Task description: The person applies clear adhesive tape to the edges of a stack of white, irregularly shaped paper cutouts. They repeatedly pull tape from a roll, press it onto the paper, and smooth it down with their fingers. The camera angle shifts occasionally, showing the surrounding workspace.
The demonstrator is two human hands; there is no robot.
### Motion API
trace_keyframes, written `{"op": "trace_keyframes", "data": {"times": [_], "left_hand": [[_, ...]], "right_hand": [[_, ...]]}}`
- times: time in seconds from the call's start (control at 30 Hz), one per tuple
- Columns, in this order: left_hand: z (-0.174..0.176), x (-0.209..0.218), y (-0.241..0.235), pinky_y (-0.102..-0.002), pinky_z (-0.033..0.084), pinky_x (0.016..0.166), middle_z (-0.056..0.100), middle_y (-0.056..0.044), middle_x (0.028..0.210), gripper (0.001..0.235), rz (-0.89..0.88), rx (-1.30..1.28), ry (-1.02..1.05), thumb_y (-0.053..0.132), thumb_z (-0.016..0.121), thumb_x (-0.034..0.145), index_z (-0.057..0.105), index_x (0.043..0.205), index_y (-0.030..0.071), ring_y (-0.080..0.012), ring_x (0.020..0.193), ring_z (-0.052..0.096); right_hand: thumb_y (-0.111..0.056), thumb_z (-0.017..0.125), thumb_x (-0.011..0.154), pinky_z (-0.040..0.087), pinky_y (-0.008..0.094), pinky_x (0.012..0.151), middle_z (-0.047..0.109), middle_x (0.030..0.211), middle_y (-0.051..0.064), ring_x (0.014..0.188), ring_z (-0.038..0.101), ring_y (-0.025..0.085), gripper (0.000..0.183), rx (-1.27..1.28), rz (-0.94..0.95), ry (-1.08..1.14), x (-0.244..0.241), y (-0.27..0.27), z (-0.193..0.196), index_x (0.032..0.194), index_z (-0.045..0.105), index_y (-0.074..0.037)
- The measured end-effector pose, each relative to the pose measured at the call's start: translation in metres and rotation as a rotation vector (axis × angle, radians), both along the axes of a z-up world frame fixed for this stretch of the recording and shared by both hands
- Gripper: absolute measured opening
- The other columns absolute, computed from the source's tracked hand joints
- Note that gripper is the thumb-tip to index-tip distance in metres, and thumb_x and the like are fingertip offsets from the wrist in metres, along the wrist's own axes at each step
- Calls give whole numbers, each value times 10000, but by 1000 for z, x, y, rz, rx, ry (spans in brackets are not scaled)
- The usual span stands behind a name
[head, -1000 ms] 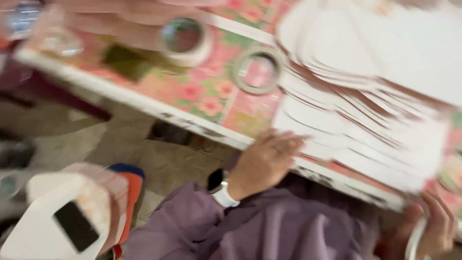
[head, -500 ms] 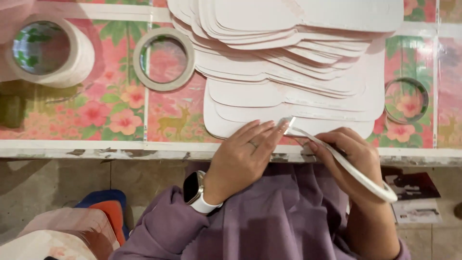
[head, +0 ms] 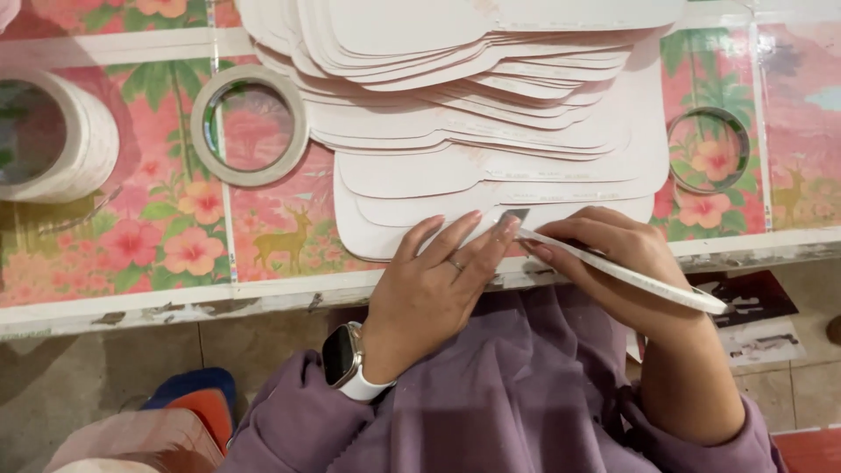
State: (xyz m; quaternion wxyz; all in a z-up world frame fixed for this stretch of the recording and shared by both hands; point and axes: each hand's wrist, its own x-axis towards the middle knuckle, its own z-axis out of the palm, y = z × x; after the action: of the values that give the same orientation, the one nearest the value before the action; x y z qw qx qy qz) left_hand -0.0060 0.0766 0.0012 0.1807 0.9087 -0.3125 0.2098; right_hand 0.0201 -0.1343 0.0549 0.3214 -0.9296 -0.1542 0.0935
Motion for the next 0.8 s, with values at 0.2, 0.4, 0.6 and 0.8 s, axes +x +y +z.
{"op": "trace_keyframes", "data": {"times": [0.2, 0.4, 0.6, 0.8], "left_hand": [[2, 1, -2, -373, 447, 977, 709, -17, 1090, 325, 7, -54, 2, 124, 500, 1014, 501, 1337, 88, -170, 1173, 595], [2, 2, -2, -354, 445, 971, 700, 11, 1195, 359, -13, 25, -23, 133, 530, 1008, 462, 1357, 79, -165, 1187, 568], [-1, -3, -23, -416, 414, 1045, 628, -92, 1266, 400, -39, -111, 122, 85, 590, 953, 479, 1328, -2, -227, 1213, 563], [-8, 14, -83, -454, 434, 1090, 506, -172, 1395, 448, -280, -170, 169, -57, 352, 935, 346, 1381, -93, -286, 1240, 568]], "right_hand": [[3, 661, 975, 491, 303, 761, 681, 966, 152, 844, 644, 221, 102, -64, -187, -417, -24, -42, -20, 1062, 711, 23], [-45, 659, 926, 477, 301, 779, 670, 895, 117, 825, 626, 197, 171, 40, -376, -334, -26, -38, -31, 1086, 685, 9], [-5, 712, 834, 454, 277, 679, 657, 780, 64, 713, 607, 180, 53, 6, -383, -440, -20, -37, -41, 864, 690, -43], [-58, 661, 788, 458, 345, 639, 653, 797, 69, 684, 600, 236, 91, -46, -314, -458, -16, -45, -52, 866, 664, -106]]}}
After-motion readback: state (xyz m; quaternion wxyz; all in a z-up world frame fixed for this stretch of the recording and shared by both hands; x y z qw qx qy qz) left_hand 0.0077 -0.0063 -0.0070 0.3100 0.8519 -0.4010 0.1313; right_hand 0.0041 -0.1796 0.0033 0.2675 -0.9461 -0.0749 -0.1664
